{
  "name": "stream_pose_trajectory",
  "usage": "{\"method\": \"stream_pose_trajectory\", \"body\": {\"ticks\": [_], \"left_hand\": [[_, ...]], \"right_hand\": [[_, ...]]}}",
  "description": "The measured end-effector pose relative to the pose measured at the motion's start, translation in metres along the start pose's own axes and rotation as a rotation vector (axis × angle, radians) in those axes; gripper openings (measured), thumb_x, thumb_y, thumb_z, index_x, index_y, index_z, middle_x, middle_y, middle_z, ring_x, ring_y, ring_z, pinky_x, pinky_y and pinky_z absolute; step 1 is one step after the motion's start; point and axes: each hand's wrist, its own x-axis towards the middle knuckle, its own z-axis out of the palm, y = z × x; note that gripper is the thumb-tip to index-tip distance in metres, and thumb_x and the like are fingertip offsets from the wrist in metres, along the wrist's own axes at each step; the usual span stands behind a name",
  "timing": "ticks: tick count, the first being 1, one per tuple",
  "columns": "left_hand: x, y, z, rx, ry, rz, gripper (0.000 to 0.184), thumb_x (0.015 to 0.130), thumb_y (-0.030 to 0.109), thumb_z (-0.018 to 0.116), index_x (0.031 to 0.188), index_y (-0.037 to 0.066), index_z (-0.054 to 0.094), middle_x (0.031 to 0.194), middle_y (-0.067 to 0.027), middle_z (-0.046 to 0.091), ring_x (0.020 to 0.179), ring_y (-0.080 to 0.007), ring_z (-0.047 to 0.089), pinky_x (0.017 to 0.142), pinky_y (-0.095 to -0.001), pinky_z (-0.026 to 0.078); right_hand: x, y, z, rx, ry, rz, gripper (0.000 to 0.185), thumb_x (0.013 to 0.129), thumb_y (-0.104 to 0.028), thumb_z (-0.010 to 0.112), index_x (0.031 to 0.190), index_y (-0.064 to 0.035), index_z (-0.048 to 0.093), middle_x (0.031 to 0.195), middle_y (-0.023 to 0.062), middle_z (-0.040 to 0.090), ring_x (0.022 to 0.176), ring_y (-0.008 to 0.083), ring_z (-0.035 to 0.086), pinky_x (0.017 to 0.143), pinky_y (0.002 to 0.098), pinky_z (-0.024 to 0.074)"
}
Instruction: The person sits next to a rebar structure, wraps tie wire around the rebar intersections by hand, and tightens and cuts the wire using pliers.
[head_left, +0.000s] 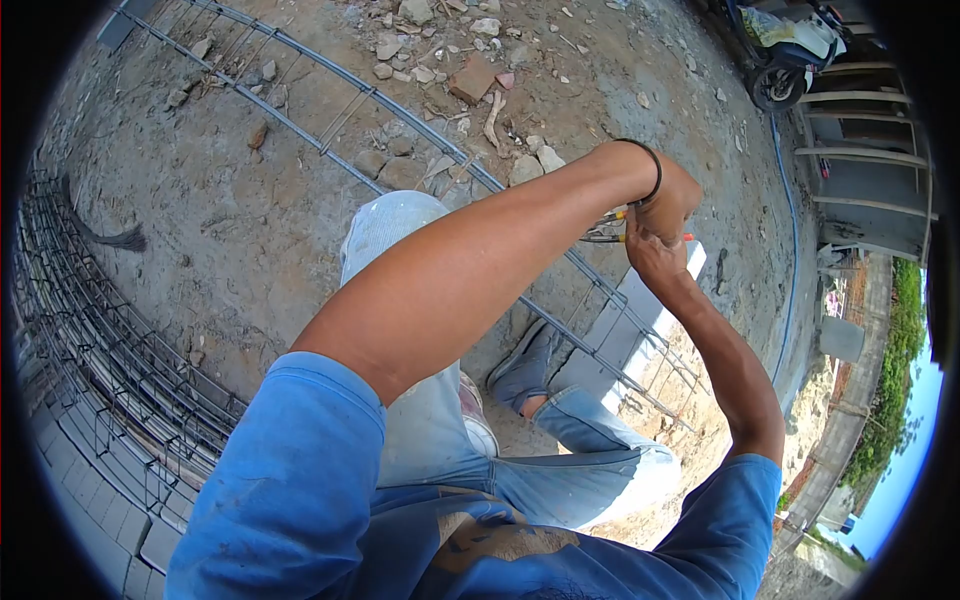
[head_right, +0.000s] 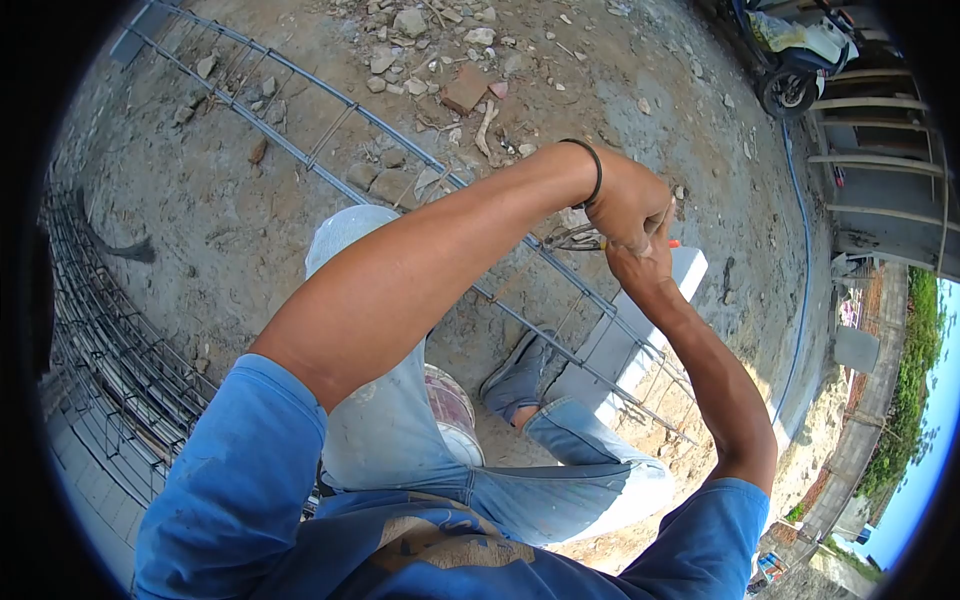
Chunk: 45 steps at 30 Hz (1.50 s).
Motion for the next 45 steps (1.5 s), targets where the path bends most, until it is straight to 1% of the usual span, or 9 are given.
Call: {"method": "stream_pose_trajectory", "body": {"ticks": [8, 11, 14, 17, 28, 35, 39, 41, 45], "left_hand": [[-0.002, 0.002, -0.004, 0.034, -0.017, 0.03, 0.026, 0.08, 0.028, 0.072, 0.079, 0.001, 0.073, 0.079, -0.0159, 0.071, 0.073, -0.0285, 0.065, 0.069, -0.0413, 0.05], [-0.003, 0.003, -0.005, 0.03, 0.019, 0.01, 0.027, 0.081, 0.027, 0.072, 0.078, 0.0, 0.073, 0.077, -0.0172, 0.07, 0.072, -0.0287, 0.065, 0.069, -0.0417, 0.05], [0.004, 0.004, -0.002, 0.055, 0.055, -0.006, 0.029, 0.082, 0.028, 0.072, 0.081, -0.001, 0.074, 0.081, -0.019, 0.071, 0.074, -0.0292, 0.067, 0.07, -0.0425, 0.05], [0.012, 0.007, -0.003, 0.054, -0.016, -0.067, 0.037, 0.077, 0.022, 0.069, 0.103, -0.004, 0.075, 0.101, -0.022, 0.073, 0.09, -0.0336, 0.07, 0.078, -0.0429, 0.054], [-0.021, -0.007, -0.006, 0.18, 0.098, -0.188, 0.03, 0.074, 0.009, 0.065, 0.099, -0.001, 0.077, 0.097, -0.022, 0.073, 0.088, -0.033, 0.071, 0.076, -0.044, 0.055], [-0.03, -0.006, -0.021, 0.116, 0.17, -0.326, 0.032, 0.073, 0.007, 0.064, 0.102, 0.001, 0.077, 0.102, -0.0217, 0.073, 0.093, -0.0327, 0.072, 0.08, -0.0441, 0.056], [-0.029, 0.001, -0.022, 0.105, 0.241, -0.237, 0.027, 0.083, 0.019, 0.069, 0.099, -0.002, 0.076, 0.101, -0.0226, 0.073, 0.096, -0.035, 0.072, 0.084, -0.0436, 0.056], [-0.033, 0.001, -0.024, 0.082, 0.227, -0.254, 0.027, 0.083, 0.019, 0.069, 0.099, -0.002, 0.076, 0.1, -0.0225, 0.073, 0.096, -0.0348, 0.072, 0.084, -0.0438, 0.056], [-0.036, -0.008, -0.035, 0.058, 0.225, -0.263, 0.029, 0.084, 0.022, 0.07, 0.099, -0.002, 0.076, 0.1, -0.0226, 0.073, 0.096, -0.0346, 0.072, 0.084, -0.0439, 0.056]], "right_hand": [[0.005, 0.005, 0.02, 0.059, 0.369, -0.032, 0.023, 0.088, -0.018, 0.057, 0.098, -0.0027, 0.072, 0.102, 0.018, 0.067, 0.109, 0.0387, 0.059, 0.099, 0.0576, 0.0391], [0.004, 0.007, -0.019, 0.07, -0.138, -0.046, 0.036, 0.096, -0.022, 0.052, 0.123, 0.0, 0.063, 0.127, 0.0238, 0.061, 0.119, 0.0385, 0.06, 0.097, 0.0525, 0.0486], [0.014, 0.005, -0.049, 0.074, -0.426, 0.064, 0.031, 0.095, -0.024, 0.056, 0.113, -0.0015, 0.066, 0.117, 0.021, 0.067, 0.107, 0.0352, 0.067, 0.083, 0.0496, 0.0554], [0.001, 0.012, -0.048, 0.406, -0.393, 0.138, 0.027, 0.093, -0.026, 0.061, 0.104, -0.0019, 0.068, 0.102, 0.0183, 0.072, 0.092, 0.0325, 0.072, 0.07, 0.0461, 0.0577], [-0.027, -0.014, 0.013, 0.446, -0.106, 0.287, 0.025, 0.092, -0.032, 0.063, 0.086, -0.0082, 0.067, 0.087, 0.0118, 0.07, 0.083, 0.0303, 0.071, 0.07, 0.0424, 0.0571], [-0.004, 0.029, -0.026, 0.368, -0.05, -0.03, 0.02, 0.088, -0.027, 0.069, 0.088, -0.0073, 0.068, 0.082, 0.0119, 0.071, 0.081, 0.0322, 0.071, 0.069, 0.0427, 0.0568], [0.051, 0.063, -0.056, 0.337, -0.466, -0.178, 0.027, 0.08, -0.024, 0.08, 0.087, -0.0007, 0.069, 0.076, 0.0169, 0.072, 0.068, 0.0309, 0.072, 0.064, 0.042, 0.0592], [0.075, 0.073, -0.061, 0.899, -1.391, 0.004, 0.028, 0.076, -0.017, 0.084, 0.085, 0.0047, 0.068, 0.07, 0.0168, 0.068, 0.057, 0.0265, 0.069, 0.051, 0.0387, 0.058], [0.09, 0.07, -0.058, 0.874, -1.421, 0.004, 0.032, 0.073, -0.01, 0.084, 0.091, 0.0076, 0.065, 0.069, 0.0164, 0.066, 0.05, 0.0231, 0.065, 0.042, 0.0336, 0.0527]]}}
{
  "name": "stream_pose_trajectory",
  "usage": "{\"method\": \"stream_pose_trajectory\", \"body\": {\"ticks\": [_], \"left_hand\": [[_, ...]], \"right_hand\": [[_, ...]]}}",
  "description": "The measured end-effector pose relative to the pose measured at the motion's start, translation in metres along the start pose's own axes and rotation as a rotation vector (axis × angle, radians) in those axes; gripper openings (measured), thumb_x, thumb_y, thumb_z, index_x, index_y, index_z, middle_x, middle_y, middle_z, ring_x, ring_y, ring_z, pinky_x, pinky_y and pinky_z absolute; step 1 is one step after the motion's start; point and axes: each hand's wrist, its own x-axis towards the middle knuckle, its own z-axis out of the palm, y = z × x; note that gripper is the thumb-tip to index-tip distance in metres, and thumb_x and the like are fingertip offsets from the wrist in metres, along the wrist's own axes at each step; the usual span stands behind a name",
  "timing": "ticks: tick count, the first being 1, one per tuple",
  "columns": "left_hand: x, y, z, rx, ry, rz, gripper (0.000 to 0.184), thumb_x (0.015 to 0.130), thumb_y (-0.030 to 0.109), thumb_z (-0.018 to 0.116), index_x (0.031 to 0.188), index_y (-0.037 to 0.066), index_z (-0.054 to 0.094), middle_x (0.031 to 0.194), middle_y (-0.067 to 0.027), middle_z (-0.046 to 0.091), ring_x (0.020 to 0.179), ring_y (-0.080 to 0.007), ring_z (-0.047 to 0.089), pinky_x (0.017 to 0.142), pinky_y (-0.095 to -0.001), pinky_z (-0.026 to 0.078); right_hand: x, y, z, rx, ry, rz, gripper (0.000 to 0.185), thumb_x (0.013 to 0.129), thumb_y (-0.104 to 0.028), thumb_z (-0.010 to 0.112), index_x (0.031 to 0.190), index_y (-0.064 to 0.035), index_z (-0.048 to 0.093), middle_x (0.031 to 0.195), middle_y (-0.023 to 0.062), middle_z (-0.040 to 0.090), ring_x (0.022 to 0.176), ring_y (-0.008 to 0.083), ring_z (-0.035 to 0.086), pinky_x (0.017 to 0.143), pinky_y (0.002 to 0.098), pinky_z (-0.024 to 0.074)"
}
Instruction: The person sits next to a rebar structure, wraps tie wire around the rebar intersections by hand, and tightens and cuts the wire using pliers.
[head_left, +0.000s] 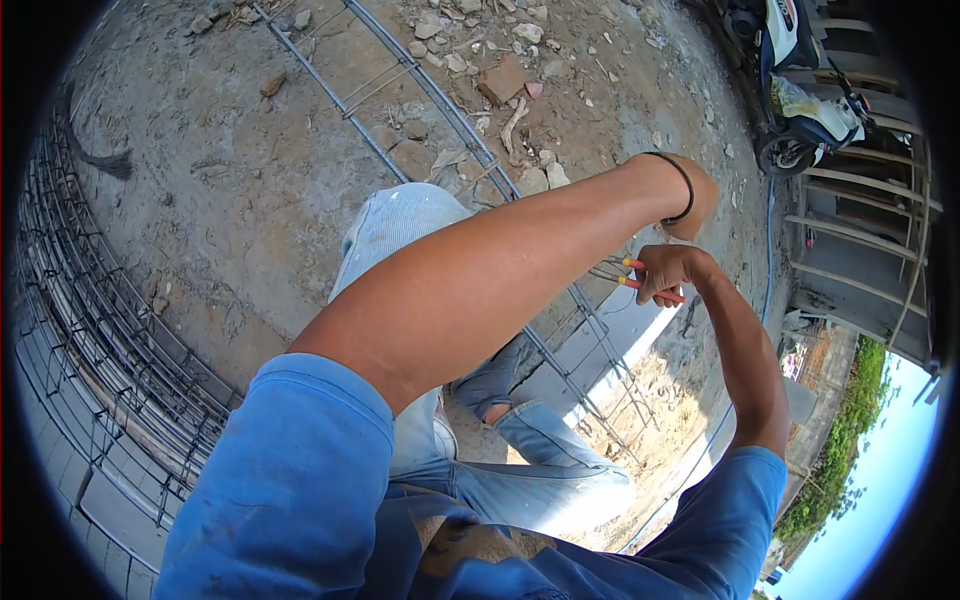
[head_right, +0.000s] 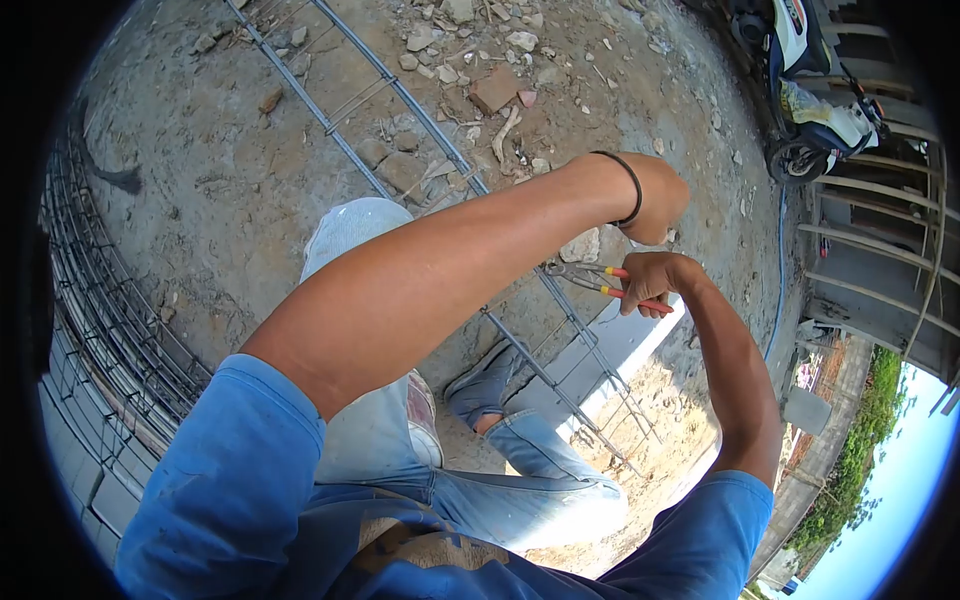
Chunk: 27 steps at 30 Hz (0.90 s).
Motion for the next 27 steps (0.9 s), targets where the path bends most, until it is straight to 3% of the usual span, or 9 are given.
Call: {"method": "stream_pose_trajectory", "body": {"ticks": [4, 6, 8, 10, 15, 18, 20, 21, 27], "left_hand": [[0.003, -0.003, -0.008, -0.067, 0.034, -0.063, 0.034, 0.075, 0.011, 0.068, 0.107, 0.002, 0.077, 0.106, -0.0187, 0.074, 0.097, -0.0311, 0.073, 0.081, -0.0442, 0.058], [0.005, 0.0, -0.007, -0.047, 0.107, -0.072, 0.033, 0.077, 0.01, 0.067, 0.108, 0.004, 0.077, 0.109, -0.0179, 0.074, 0.1, -0.0308, 0.073, 0.083, -0.0445, 0.058], [0.005, 0.001, -0.009, -0.046, 0.088, -0.075, 0.033, 0.078, 0.009, 0.066, 0.109, 0.004, 0.077, 0.11, -0.0179, 0.074, 0.101, -0.0308, 0.072, 0.085, -0.0446, 0.058], [0.006, 0.004, -0.009, -0.046, 0.071, -0.072, 0.033, 0.078, 0.009, 0.065, 0.109, 0.004, 0.076, 0.111, -0.0179, 0.073, 0.103, -0.0309, 0.072, 0.086, -0.0448, 0.058], [0.007, 0.014, -0.01, -0.087, 0.1, -0.068, 0.033, 0.079, 0.009, 0.064, 0.11, 0.003, 0.076, 0.111, -0.0191, 0.073, 0.104, -0.0316, 0.072, 0.086, -0.0446, 0.058], [0.01, 0.018, -0.009, -0.12, 0.117, -0.073, 0.033, 0.079, 0.008, 0.064, 0.108, 0.003, 0.076, 0.11, -0.0198, 0.073, 0.103, -0.0315, 0.072, 0.086, -0.0438, 0.058], [0.016, 0.017, -0.002, -0.114, 0.155, -0.063, 0.032, 0.078, 0.007, 0.064, 0.107, 0.003, 0.077, 0.109, -0.0196, 0.073, 0.103, -0.0313, 0.072, 0.085, -0.0432, 0.057], [0.012, 0.016, -0.003, -0.112, 0.201, -0.065, 0.032, 0.078, 0.007, 0.063, 0.106, 0.003, 0.077, 0.108, -0.0194, 0.073, 0.102, -0.031, 0.072, 0.085, -0.0426, 0.057], [0.005, 0.004, -0.01, -0.102, 0.232, -0.092, 0.03, 0.078, 0.006, 0.063, 0.105, 0.002, 0.077, 0.106, -0.0188, 0.074, 0.102, -0.0309, 0.072, 0.086, -0.0416, 0.057]], "right_hand": [[-0.024, -0.009, 0.013, -0.249, 0.323, -0.173, 0.043, 0.072, -0.011, 0.081, 0.106, 0.007, 0.061, 0.078, 0.0166, 0.067, 0.059, 0.0263, 0.068, 0.051, 0.038, 0.0554], [-0.009, 0.014, 0.02, -0.715, 0.768, -0.446, 0.051, 0.074, -0.014, 0.075, 0.118, 0.0037, 0.057, 0.096, 0.0172, 0.068, 0.081, 0.0304, 0.07, 0.073, 0.0435, 0.0571], [-0.007, 0.024, 0.026, -0.846, 0.82, -0.416, 0.043, 0.083, -0.021, 0.069, 0.119, 0.0004, 0.058, 0.111, 0.0162, 0.067, 0.102, 0.0342, 0.066, 0.091, 0.0474, 0.0515], [-0.003, 0.03, 0.033, -1.063, 1.385, -0.629, 0.038, 0.092, -0.026, 0.062, 0.119, -0.0007, 0.059, 0.117, 0.0157, 0.064, 0.107, 0.0345, 0.063, 0.092, 0.0469, 0.0502], [0.007, 0.045, 0.028, -1.065, 1.084, -0.511, 0.04, 0.099, -0.034, 0.054, 0.115, 0.0016, 0.066, 0.106, 0.0142, 0.068, 0.105, 0.0314, 0.063, 0.094, 0.0481, 0.0493], [-0.011, 0.018, 0.005, -0.608, 0.588, -0.376, 0.047, 0.102, -0.041, 0.053, 0.099, 0.0034, 0.071, 0.085, 0.0159, 0.07, 0.084, 0.0273, 0.069, 0.078, 0.0433, 0.0564], [-0.027, 0.0, -0.014, 0.155, 0.048, -0.056, 0.056, 0.1, -0.048, 0.057, 0.086, 0.0041, 0.071, 0.066, 0.0161, 0.066, 0.057, 0.0237, 0.067, 0.054, 0.0382, 0.0558], [-0.023, 0.003, -0.018, 0.227, 0.017, -0.09, 0.058, 0.096, -0.051, 0.063, 0.083, 0.0051, 0.069, 0.063, 0.0143, 0.065, 0.046, 0.0217, 0.062, 0.042, 0.0361, 0.0516], [-0.01, 0.012, 0.011, -0.126, 0.211, -0.211, 0.04, 0.085, -0.034, 0.078, 0.078, 0.0029, 0.065, 0.064, 0.0129, 0.066, 0.047, 0.0201, 0.064, 0.042, 0.0359, 0.0536]]}}
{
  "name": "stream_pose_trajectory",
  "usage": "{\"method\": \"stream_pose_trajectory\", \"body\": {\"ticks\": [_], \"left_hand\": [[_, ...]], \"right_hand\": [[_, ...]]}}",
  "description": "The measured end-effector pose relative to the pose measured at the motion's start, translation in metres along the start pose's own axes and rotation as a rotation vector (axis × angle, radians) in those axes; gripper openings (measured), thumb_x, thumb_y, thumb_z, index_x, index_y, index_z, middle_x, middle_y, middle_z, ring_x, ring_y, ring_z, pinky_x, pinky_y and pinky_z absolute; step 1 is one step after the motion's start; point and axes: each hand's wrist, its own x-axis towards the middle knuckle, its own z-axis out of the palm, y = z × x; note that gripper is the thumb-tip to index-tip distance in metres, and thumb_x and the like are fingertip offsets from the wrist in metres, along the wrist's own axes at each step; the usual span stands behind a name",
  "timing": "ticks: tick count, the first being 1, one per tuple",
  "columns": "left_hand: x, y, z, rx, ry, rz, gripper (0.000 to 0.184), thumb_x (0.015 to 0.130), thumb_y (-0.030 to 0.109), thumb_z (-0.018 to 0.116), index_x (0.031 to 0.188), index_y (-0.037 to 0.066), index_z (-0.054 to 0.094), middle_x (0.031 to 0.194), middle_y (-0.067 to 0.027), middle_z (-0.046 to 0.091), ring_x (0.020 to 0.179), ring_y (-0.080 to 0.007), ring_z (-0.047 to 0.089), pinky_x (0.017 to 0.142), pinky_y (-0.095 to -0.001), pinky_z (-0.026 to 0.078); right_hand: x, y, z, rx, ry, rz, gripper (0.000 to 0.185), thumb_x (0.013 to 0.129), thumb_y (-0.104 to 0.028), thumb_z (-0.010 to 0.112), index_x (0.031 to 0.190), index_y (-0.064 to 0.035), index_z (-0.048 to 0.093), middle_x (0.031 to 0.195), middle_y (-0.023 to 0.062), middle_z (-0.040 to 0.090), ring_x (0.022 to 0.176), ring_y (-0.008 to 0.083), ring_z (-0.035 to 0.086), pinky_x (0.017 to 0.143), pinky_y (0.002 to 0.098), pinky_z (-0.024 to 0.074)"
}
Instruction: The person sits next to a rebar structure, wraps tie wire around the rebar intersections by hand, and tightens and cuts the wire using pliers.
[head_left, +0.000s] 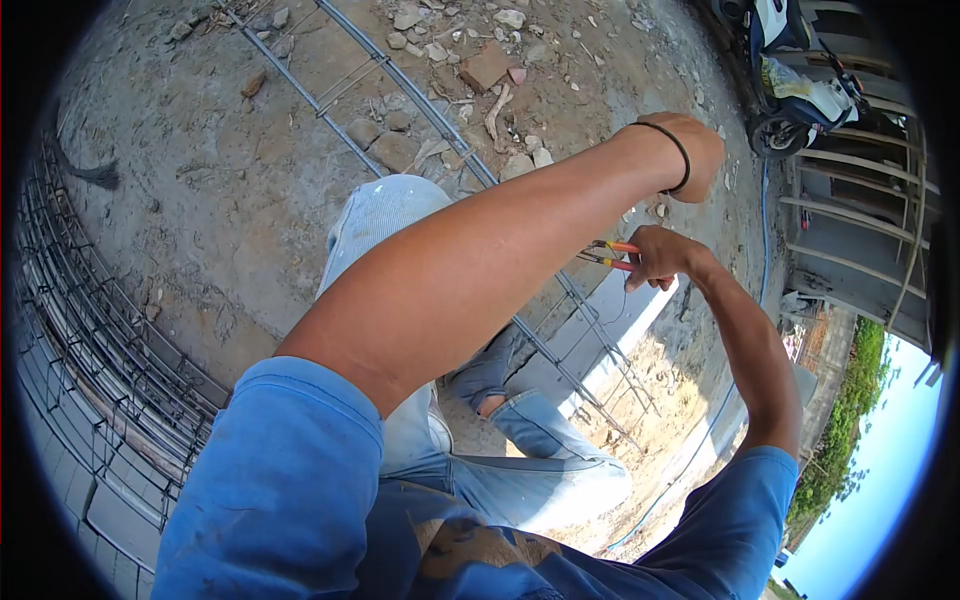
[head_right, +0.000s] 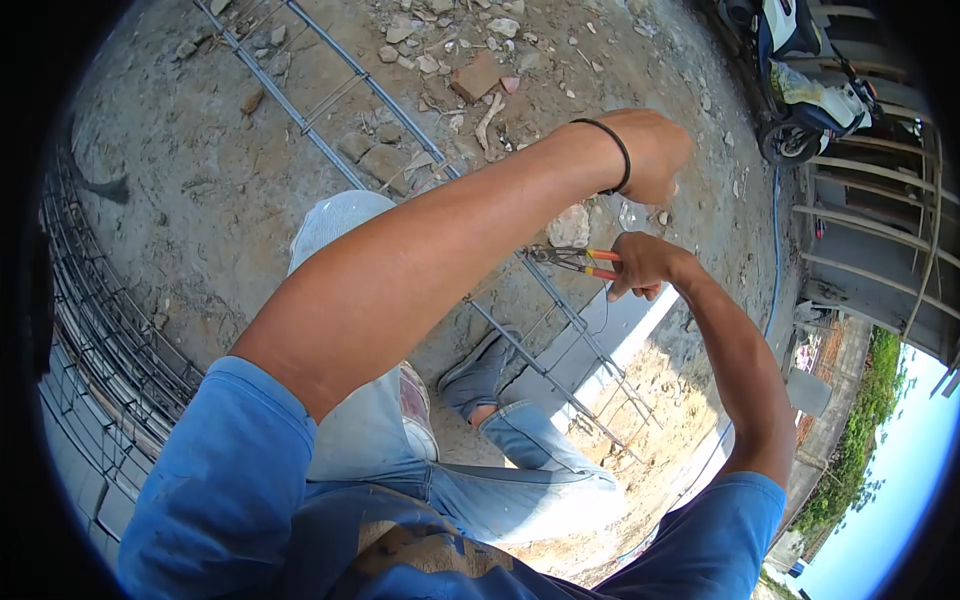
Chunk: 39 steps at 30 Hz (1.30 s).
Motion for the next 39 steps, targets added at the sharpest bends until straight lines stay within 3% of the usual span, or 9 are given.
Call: {"method": "stream_pose_trajectory", "body": {"ticks": [3, 6, 11, 18, 24, 31, 35, 37, 39], "left_hand": [[0.003, 0.0, 0.0, -0.038, 0.043, -0.036, 0.029, 0.079, 0.007, 0.063, 0.104, 0.002, 0.077, 0.106, -0.0197, 0.074, 0.102, -0.0308, 0.072, 0.086, -0.0419, 0.057], [0.007, 0.003, 0.003, -0.033, 0.042, -0.005, 0.028, 0.081, 0.008, 0.062, 0.104, 0.002, 0.076, 0.107, -0.0205, 0.073, 0.103, -0.0309, 0.072, 0.087, -0.0422, 0.057], [0.004, 0.008, 0.0, -0.096, 0.067, -0.001, 0.025, 0.084, 0.014, 0.064, 0.099, -0.001, 0.076, 0.106, -0.023, 0.072, 0.102, -0.035, 0.071, 0.089, -0.0436, 0.056], [-0.001, 0.009, -0.007, -0.118, 0.074, -0.038, 0.029, 0.083, 0.01, 0.064, 0.108, 0.003, 0.076, 0.112, -0.0186, 0.073, 0.109, -0.0318, 0.07, 0.091, -0.0423, 0.056], [0.006, 0.002, -0.005, -0.149, 0.126, -0.062, 0.027, 0.081, 0.011, 0.066, 0.104, 0.001, 0.076, 0.107, -0.021, 0.073, 0.105, -0.0328, 0.071, 0.091, -0.042, 0.056], [0.004, -0.023, -0.021, -0.227, 0.212, -0.08, 0.027, 0.081, 0.014, 0.065, 0.102, 0.0, 0.076, 0.11, -0.0237, 0.072, 0.108, -0.0347, 0.07, 0.091, -0.0428, 0.056], [0.01, -0.045, -0.037, -0.57, 0.481, -0.238, 0.031, 0.082, 0.012, 0.064, 0.104, -0.008, 0.071, 0.116, -0.0299, 0.068, 0.11, -0.0391, 0.068, 0.094, -0.0433, 0.055], [0.027, -0.054, -0.034, -1.034, 0.821, -0.375, 0.014, 0.082, 0.012, 0.066, 0.08, -0.001, 0.07, 0.079, -0.0121, 0.069, 0.073, -0.0251, 0.064, 0.078, -0.0408, 0.054], [0.028, -0.055, -0.036, -1.283, 0.867, -0.427, 0.017, 0.081, 0.007, 0.063, 0.091, -0.007, 0.067, 0.095, -0.0211, 0.068, 0.087, -0.0306, 0.067, 0.081, -0.041, 0.055]], "right_hand": [[-0.011, -0.003, 0.011, -0.294, 0.156, 0.01, 0.028, 0.084, -0.025, 0.073, 0.09, 0.0009, 0.064, 0.078, 0.0139, 0.069, 0.061, 0.024, 0.068, 0.06, 0.0384, 0.0589], [-0.005, 0.013, 0.033, -1.004, 0.897, -0.292, 0.031, 0.089, -0.022, 0.056, 0.112, -0.0017, 0.06, 0.112, 0.0112, 0.063, 0.106, 0.028, 0.058, 0.098, 0.0488, 0.0445], [0.007, 0.002, 0.029, -1.2, 1.336, -0.473, 0.037, 0.086, -0.022, 0.058, 0.116, 0.0007, 0.061, 0.099, 0.0101, 0.057, 0.092, 0.0263, 0.055, 0.084, 0.044, 0.047], [0.04, 0.024, 0.01, -1.157, 1.088, -0.517, 0.03, 0.085, -0.018, 0.06, 0.105, 0.0026, 0.067, 0.092, 0.0119, 0.066, 0.085, 0.0257, 0.065, 0.074, 0.0409, 0.0533], [0.016, -0.019, -0.009, -0.266, 0.076, 0.137, 0.021, 0.087, -0.017, 0.071, 0.083, 0.0032, 0.066, 0.067, 0.0152, 0.067, 0.057, 0.0241, 0.067, 0.051, 0.0359, 0.0517], [0.041, 0.043, 0.023, 0.581, -0.452, 0.121, 0.034, 0.091, -0.03, 0.074, 0.084, 0.0025, 0.067, 0.065, 0.013, 0.065, 0.052, 0.0202, 0.063, 0.047, 0.0327, 0.0508], [0.028, 0.035, 0.062, 0.831, -0.434, 0.093, 0.037, 0.089, -0.028, 0.077, 0.087, 0.0077, 0.067, 0.066, 0.0156, 0.067, 0.054, 0.0247, 0.068, 0.05, 0.0354, 0.0576], [0.007, 0.006, 0.064, 0.564, -0.188, 0.089, 0.034, 0.087, -0.022, 0.08, 0.088, 0.0091, 0.066, 0.068, 0.0165, 0.068, 0.058, 0.0268, 0.071, 0.052, 0.0376, 0.0603], [-0.001, 0.0, 0.067, 0.479, -0.12, 0.074, 0.031, 0.082, -0.013, 0.082, 0.095, 0.0088, 0.064, 0.071, 0.0193, 0.068, 0.058, 0.0267, 0.072, 0.051, 0.0356, 0.0592]]}}
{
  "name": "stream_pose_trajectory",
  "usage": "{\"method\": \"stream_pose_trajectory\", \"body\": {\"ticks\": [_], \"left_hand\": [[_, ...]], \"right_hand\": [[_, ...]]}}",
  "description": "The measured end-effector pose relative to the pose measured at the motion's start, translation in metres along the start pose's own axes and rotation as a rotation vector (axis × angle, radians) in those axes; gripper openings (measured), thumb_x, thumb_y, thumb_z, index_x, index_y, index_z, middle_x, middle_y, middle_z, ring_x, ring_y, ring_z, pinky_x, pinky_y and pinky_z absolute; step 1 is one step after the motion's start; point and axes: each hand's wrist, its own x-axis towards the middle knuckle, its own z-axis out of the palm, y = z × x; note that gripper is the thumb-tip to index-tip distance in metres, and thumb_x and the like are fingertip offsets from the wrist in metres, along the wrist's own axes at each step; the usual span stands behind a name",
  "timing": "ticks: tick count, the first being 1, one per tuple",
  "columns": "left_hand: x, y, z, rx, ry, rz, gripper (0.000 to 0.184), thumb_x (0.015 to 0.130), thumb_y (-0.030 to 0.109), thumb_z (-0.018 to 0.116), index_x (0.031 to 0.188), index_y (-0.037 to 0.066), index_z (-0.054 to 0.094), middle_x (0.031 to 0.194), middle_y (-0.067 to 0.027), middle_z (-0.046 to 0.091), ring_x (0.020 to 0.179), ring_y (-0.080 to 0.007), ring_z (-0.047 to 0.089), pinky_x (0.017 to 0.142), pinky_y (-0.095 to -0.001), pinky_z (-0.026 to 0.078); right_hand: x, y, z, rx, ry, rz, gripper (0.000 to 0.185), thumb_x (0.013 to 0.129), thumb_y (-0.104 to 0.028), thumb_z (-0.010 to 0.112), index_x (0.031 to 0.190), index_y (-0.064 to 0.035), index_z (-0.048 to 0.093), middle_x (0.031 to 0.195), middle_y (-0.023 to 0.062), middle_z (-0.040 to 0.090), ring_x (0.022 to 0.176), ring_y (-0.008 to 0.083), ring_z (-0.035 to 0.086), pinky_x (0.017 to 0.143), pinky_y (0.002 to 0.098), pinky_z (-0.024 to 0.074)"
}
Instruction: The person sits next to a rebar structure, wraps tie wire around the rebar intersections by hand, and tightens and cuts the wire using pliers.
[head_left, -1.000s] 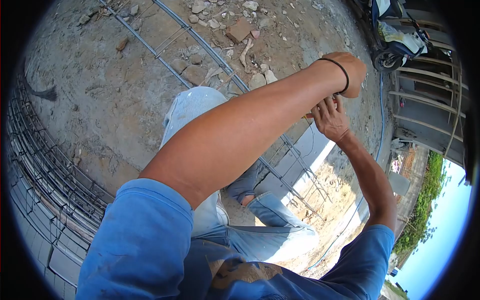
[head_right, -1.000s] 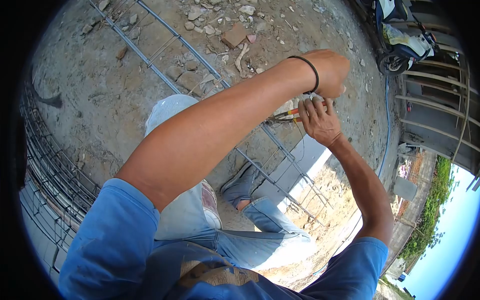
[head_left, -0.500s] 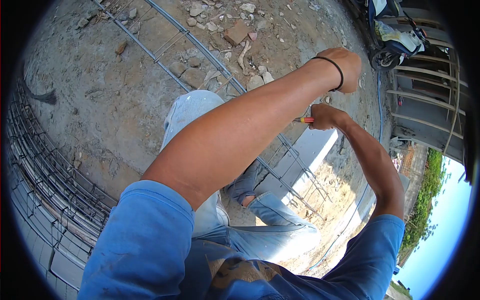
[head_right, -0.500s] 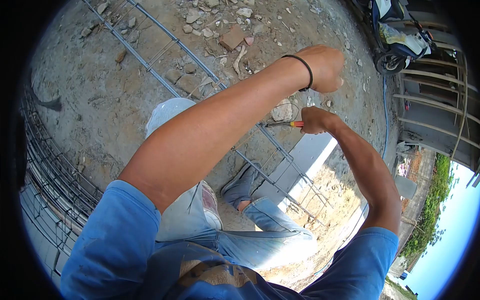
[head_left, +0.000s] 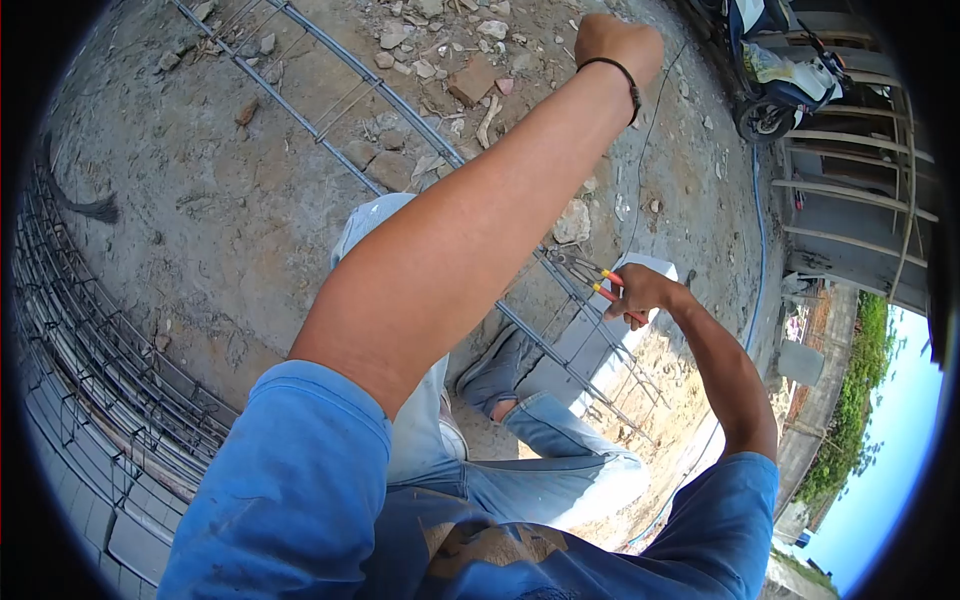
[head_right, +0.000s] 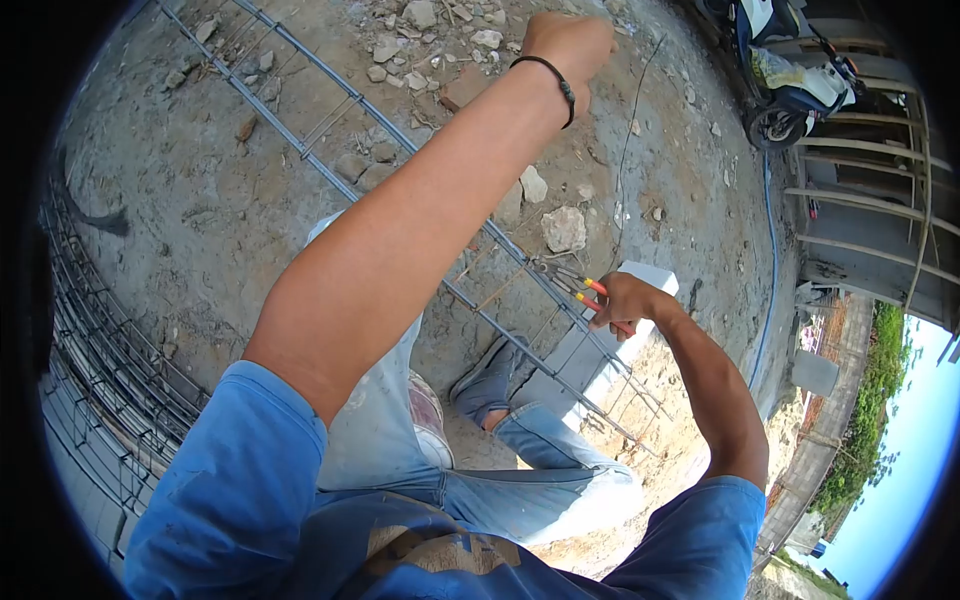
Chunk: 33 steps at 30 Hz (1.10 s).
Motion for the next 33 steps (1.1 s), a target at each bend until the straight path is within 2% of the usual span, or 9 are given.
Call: {"method": "stream_pose_trajectory", "body": {"ticks": [1, 3, 7, 14, 17, 20, 26, 28, 33], "left_hand": [[-0.001, 0.004, -0.003, -0.216, 0.069, -0.115, 0.026, 0.081, 0.001, 0.061, 0.102, -0.014, 0.063, 0.11, -0.03, 0.068, 0.102, -0.0361, 0.071, 0.084, -0.0411, 0.055], [-0.007, 0.006, -0.006, -0.292, 0.076, -0.158, 0.028, 0.083, 0.001, 0.059, 0.106, -0.014, 0.061, 0.11, -0.0276, 0.068, 0.098, -0.0329, 0.07, 0.082, -0.0403, 0.054], [-0.009, 0.007, -0.004, -0.461, 0.072, -0.231, 0.034, 0.086, 0.002, 0.057, 0.117, -0.013, 0.055, 0.111, -0.0223, 0.066, 0.092, -0.0265, 0.067, 0.081, -0.0392, 0.052], [-0.022, 0.017, -0.005, -0.493, 0.124, -0.279, 0.036, 0.088, 0.003, 0.056, 0.12, -0.012, 0.054, 0.115, -0.0239, 0.066, 0.098, -0.028, 0.067, 0.084, -0.0399, 0.052], [-0.015, 0.003, -0.001, -0.442, 0.061, -0.198, 0.035, 0.087, 0.001, 0.055, 0.119, -0.013, 0.054, 0.119, -0.0257, 0.065, 0.103, -0.0285, 0.066, 0.086, -0.0401, 0.051], [-0.011, 0.001, -0.001, -0.356, 0.11, -0.178, 0.027, 0.09, 0.002, 0.048, 0.114, -0.004, 0.059, 0.1, -0.014, 0.067, 0.083, -0.0208, 0.064, 0.08, -0.0355, 0.053], [-0.025, 0.006, -0.006, -0.39, 0.033, -0.215, 0.026, 0.089, 0.003, 0.05, 0.113, -0.005, 0.059, 0.098, -0.0134, 0.067, 0.08, -0.0207, 0.061, 0.086, -0.0401, 0.05], [-0.029, -0.002, -0.003, -0.297, 0.019, -0.285, 0.026, 0.087, 0.003, 0.052, 0.111, -0.005, 0.059, 0.095, -0.0137, 0.067, 0.085, -0.0221, 0.06, 0.093, -0.0445, 0.047], [-0.076, -0.056, 0.017, 0.118, -0.372, -0.368, 0.047, 0.09, 0.02, 0.062, 0.12, -0.015, 0.055, 0.129, -0.0287, 0.057, 0.124, -0.0333, 0.055, 0.109, -0.05, 0.037]], "right_hand": [[-0.005, -0.003, 0.003, -0.226, 0.209, -0.057, 0.035, 0.079, -0.015, 0.082, 0.098, 0.0071, 0.062, 0.072, 0.0206, 0.069, 0.062, 0.0302, 0.072, 0.053, 0.0396, 0.0589], [-0.003, 0.004, 0.008, -0.865, 0.605, -0.188, 0.04, 0.081, -0.022, 0.077, 0.105, 0.0019, 0.057, 0.08, 0.0173, 0.067, 0.077, 0.0313, 0.07, 0.067, 0.0447, 0.0547], [-0.014, 0.003, 0.013, -1.39, 1.229, -0.589, 0.03, 0.095, -0.029, 0.059, 0.108, -0.0019, 0.06, 0.091, 0.0068, 0.058, 0.085, 0.0238, 0.055, 0.074, 0.037, 0.0399], [0.005, -0.005, -0.031, -1.443, 0.987, -0.495, 0.033, 0.096, -0.028, 0.063, 0.106, 0.004, 0.064, 0.079, 0.0108, 0.061, 0.071, 0.0232, 0.063, 0.064, 0.039, 0.0521], [-0.007, -0.049, -0.058, -0.306, -0.008, 0.117, 0.039, 0.096, -0.031, 0.067, 0.081, 0.0048, 0.068, 0.063, 0.0161, 0.067, 0.049, 0.0246, 0.066, 0.045, 0.0346, 0.0544], [0.004, -0.038, -0.084, -0.123, -0.193, 0.149, 0.037, 0.095, -0.03, 0.07, 0.087, 0.006, 0.069, 0.064, 0.0166, 0.067, 0.05, 0.0243, 0.066, 0.046, 0.0345, 0.0562], [-0.028, 0.014, -0.081, 0.345, -0.102, -0.109, 0.04, 0.096, -0.03, 0.069, 0.09, 0.0091, 0.068, 0.065, 0.0193, 0.067, 0.051, 0.0265, 0.069, 0.045, 0.0359, 0.0579], [-0.039, 0.024, -0.065, 0.396, 0.171, -0.207, 0.036, 0.097, -0.027, 0.067, 0.089, 0.0087, 0.068, 0.066, 0.0189, 0.068, 0.051, 0.0259, 0.069, 0.045, 0.0351, 0.0576], [-0.073, 0.025, 0.0, 1.005, 0.284, -0.519, 0.034, 0.102, -0.024, 0.06, 0.098, 0.0085, 0.064, 0.07, 0.0175, 0.069, 0.051, 0.0258, 0.068, 0.046, 0.0342, 0.0581]]}}
